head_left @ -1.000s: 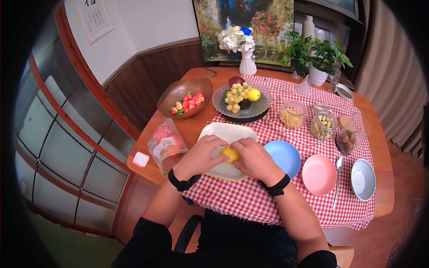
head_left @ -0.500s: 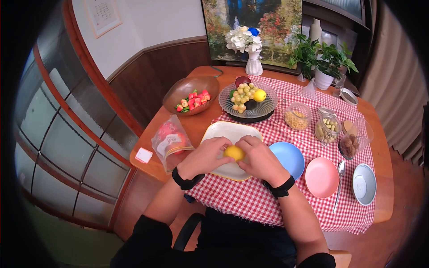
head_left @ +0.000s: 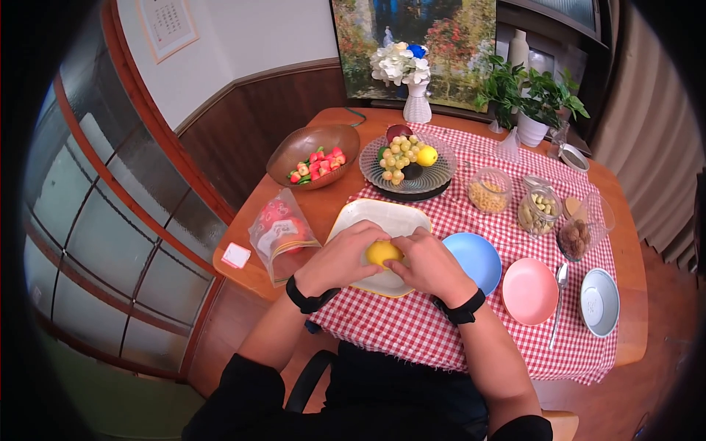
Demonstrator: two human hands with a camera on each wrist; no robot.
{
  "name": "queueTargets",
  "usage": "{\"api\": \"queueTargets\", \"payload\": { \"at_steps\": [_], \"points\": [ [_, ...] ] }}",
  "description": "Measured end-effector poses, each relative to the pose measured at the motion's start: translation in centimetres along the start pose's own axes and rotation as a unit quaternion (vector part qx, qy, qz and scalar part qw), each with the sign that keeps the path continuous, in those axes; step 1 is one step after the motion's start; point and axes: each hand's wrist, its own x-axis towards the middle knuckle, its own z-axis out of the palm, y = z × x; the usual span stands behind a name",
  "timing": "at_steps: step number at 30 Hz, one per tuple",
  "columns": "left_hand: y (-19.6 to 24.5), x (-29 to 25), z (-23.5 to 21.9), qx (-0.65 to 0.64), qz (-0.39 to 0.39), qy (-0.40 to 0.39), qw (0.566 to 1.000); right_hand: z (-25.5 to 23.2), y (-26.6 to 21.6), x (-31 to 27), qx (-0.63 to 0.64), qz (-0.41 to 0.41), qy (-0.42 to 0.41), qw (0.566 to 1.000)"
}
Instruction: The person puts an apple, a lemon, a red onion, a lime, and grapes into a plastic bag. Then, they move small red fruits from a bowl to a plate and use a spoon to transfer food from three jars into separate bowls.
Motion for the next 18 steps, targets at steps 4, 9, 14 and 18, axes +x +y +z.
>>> {"api": "queueTargets", "payload": {
  "at_steps": [4,9,14,18],
  "points": [
    [-0.4,-0.1,0.4,0.002,-0.020,0.006,1.000,0.0,-0.1,0.1,-0.008,0.018,-0.005,1.000],
    [-0.5,-0.3,0.4,-0.005,-0.050,-0.011,0.999,0.3,0.3,0.1,0.004,-0.100,0.085,0.991],
    [-1.1,-0.1,0.8,0.032,-0.027,0.004,0.999,0.6,0.6,0.0,0.028,-0.069,0.071,0.995],
    [-0.6,-0.2,0.1,0.026,-0.003,0.013,1.000,0.6,0.7,0.0,0.020,-0.056,0.065,0.996]
  ]
}}
